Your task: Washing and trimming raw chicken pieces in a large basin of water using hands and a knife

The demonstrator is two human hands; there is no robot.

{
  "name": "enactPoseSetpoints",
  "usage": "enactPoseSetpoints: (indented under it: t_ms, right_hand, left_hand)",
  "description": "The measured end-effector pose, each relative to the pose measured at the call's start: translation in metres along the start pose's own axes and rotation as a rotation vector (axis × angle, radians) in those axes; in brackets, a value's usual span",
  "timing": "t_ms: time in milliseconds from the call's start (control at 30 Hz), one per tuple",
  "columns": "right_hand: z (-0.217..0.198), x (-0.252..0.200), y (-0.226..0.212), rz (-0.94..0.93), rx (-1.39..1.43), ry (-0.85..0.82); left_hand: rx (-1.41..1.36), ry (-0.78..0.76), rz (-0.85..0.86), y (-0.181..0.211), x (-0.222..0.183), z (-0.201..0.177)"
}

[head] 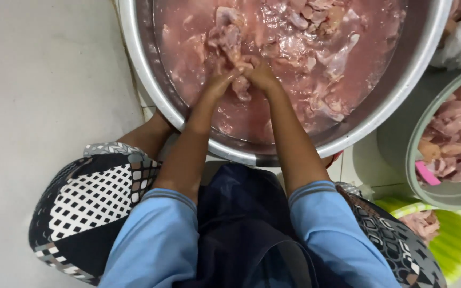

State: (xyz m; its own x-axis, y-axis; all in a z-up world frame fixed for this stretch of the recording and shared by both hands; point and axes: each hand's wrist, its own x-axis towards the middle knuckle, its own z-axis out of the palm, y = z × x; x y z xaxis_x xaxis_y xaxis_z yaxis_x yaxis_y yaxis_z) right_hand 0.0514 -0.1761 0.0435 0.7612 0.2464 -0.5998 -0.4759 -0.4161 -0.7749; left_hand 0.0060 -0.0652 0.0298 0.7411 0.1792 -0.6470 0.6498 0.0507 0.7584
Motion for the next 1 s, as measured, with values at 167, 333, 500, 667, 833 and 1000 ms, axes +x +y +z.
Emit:
enactPoseSetpoints:
  t_ms: [167, 333, 500, 667, 833, 1000]
  right_hand:
    - [-0.001, -0.070, -0.022, -0.042, 0.484, -0.077]
    - [-0.002, -0.085, 0.000, -0.166, 0.227, 0.104]
    - [0.010, -0.106, -0.021, -0.074, 0.097, 0.202]
    - [0.016, -0.072, 0.010, 0.190, -0.238, 0.255]
    - [0.017, -0.113, -0.035, 0.177, -0.444, 0.223]
    - [0.012, -0.118, -0.037, 0.108, -0.502, 0.295]
  left_hand:
    - [-0.317, -0.220, 0.191, -0.018, 0.021, -0.015]
    - [-0.257, -0.084, 0.105, 0.036, -0.007, -0.010]
    - [0.218, -0.192, 0.011, 0.073, -0.029, -0.011]
    - [0.700, -0.239, 0.135, 0.074, -0.038, 0.006]
    - [0.580, -0.235, 0.071, 0.046, -0.025, 0.007]
    - [0.139, -0.100, -0.185, 0.063, -0.058, 0.011]
